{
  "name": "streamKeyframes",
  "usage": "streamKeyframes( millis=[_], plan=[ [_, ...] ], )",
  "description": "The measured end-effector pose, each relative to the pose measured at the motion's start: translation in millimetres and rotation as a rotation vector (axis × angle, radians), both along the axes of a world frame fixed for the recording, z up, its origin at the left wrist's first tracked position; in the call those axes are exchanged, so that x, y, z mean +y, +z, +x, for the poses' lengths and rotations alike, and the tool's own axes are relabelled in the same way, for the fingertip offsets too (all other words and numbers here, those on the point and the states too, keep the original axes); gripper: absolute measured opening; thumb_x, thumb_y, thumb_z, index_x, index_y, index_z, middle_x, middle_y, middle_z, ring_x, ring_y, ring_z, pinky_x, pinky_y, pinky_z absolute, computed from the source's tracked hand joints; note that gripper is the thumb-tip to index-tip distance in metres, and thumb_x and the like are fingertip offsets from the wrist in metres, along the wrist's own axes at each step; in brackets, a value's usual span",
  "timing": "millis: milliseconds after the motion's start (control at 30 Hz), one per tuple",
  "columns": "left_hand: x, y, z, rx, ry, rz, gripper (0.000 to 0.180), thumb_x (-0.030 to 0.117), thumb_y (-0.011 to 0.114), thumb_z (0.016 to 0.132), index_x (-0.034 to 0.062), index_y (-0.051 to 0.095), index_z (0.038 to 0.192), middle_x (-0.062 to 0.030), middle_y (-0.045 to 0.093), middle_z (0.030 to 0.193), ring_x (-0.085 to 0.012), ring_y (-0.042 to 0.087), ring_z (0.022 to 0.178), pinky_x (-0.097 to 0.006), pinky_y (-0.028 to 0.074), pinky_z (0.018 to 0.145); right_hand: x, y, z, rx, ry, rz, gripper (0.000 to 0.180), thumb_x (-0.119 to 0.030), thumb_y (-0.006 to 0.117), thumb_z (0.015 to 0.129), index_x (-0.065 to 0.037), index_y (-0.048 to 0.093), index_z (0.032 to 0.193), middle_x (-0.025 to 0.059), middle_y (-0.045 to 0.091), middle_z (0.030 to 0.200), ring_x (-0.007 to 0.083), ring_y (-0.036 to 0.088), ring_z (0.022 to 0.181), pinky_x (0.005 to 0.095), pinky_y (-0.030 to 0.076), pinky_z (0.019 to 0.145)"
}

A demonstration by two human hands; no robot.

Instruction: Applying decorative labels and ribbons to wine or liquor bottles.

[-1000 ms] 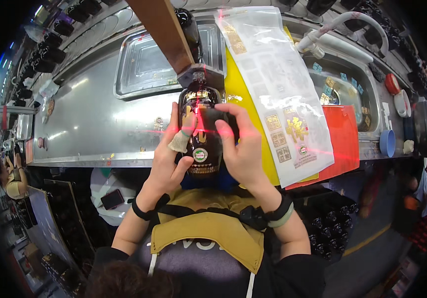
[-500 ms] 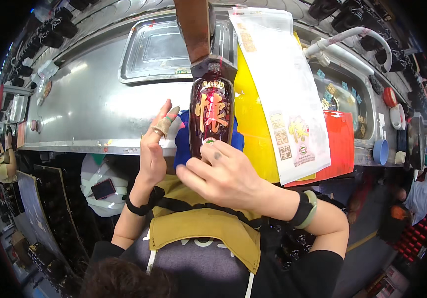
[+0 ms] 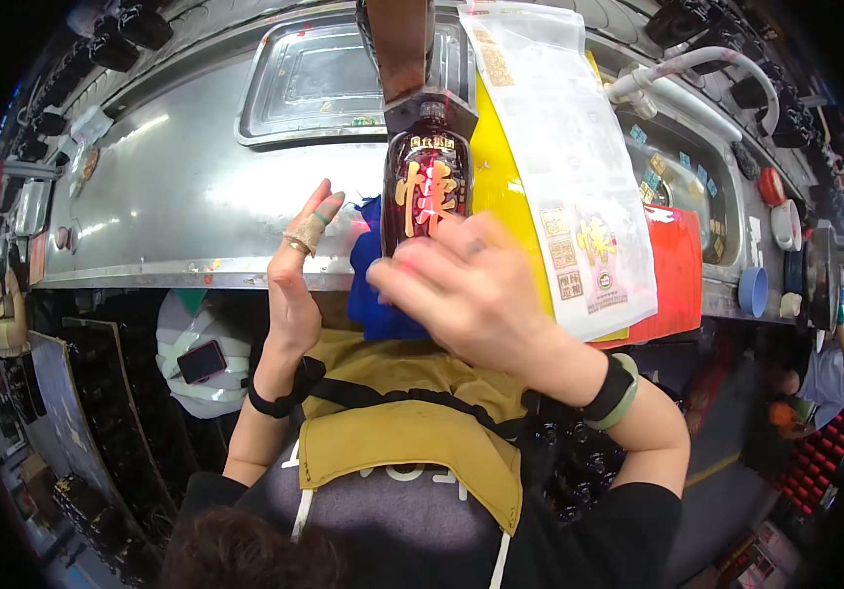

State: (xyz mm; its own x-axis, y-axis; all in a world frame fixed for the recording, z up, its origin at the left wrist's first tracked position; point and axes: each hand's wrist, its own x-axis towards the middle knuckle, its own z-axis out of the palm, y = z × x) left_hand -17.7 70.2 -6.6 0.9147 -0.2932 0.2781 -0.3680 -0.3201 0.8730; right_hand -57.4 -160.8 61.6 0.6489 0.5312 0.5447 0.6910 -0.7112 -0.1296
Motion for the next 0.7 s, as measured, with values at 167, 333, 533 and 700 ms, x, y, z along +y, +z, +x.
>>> streamKeyframes(
  millis=[167, 333, 533, 700],
  plan=[
    [-4.6, -2.2, 2.4, 0.010, -0.049, -0.046, 0.111, 0.083, 0.006, 0.097, -0.0026, 0.061, 0.142, -0.0280, 0.049, 0.155, -0.0423, 0.050, 0.141, -0.049, 0.036, 0.118, 18.9, -10.7, -40.1, 0.070, 0.150, -0.074, 0.024, -0.019, 0.070, 0.074, -0.010, 0.073, 0.096, -0.0014, 0.061, 0.093, 0.0167, 0.054, 0.084, 0.0341, 0.046, 0.069],
    [-5.3, 2.1, -0.6, 0.008, -0.011, -0.038, 0.112, 0.083, 0.004, 0.097, -0.0026, 0.062, 0.141, -0.0272, 0.050, 0.154, -0.0417, 0.050, 0.142, -0.049, 0.036, 0.118, 14.0, 5.8, -19.8, -0.048, -0.091, -0.090, 0.016, -0.018, 0.069, 0.075, -0.012, 0.070, 0.090, -0.0013, 0.057, 0.082, 0.0162, 0.057, 0.081, 0.0296, 0.045, 0.070],
    [-4.7, 1.3, -1.8, 0.020, -0.034, -0.036, 0.114, 0.083, 0.001, 0.096, -0.0015, 0.062, 0.141, -0.0247, 0.051, 0.155, -0.0413, 0.051, 0.141, -0.049, 0.036, 0.118, 9.4, -7.4, -20.9, 0.087, 0.103, 0.045, 0.026, -0.021, 0.070, 0.075, -0.014, 0.074, 0.100, -0.0049, 0.066, 0.096, 0.0150, 0.056, 0.079, 0.0313, 0.045, 0.074],
    [-11.7, 5.9, -5.5, 0.069, -0.035, -0.044, 0.114, 0.085, 0.004, 0.095, -0.0018, 0.061, 0.142, -0.0248, 0.052, 0.154, -0.0390, 0.052, 0.140, -0.048, 0.036, 0.118, -2.8, -27.2, -23.0, -0.032, 0.137, 0.108, 0.024, -0.022, 0.069, 0.073, -0.015, 0.071, 0.096, -0.0062, 0.064, 0.095, 0.0130, 0.054, 0.077, 0.0276, 0.046, 0.073]
  ],
)
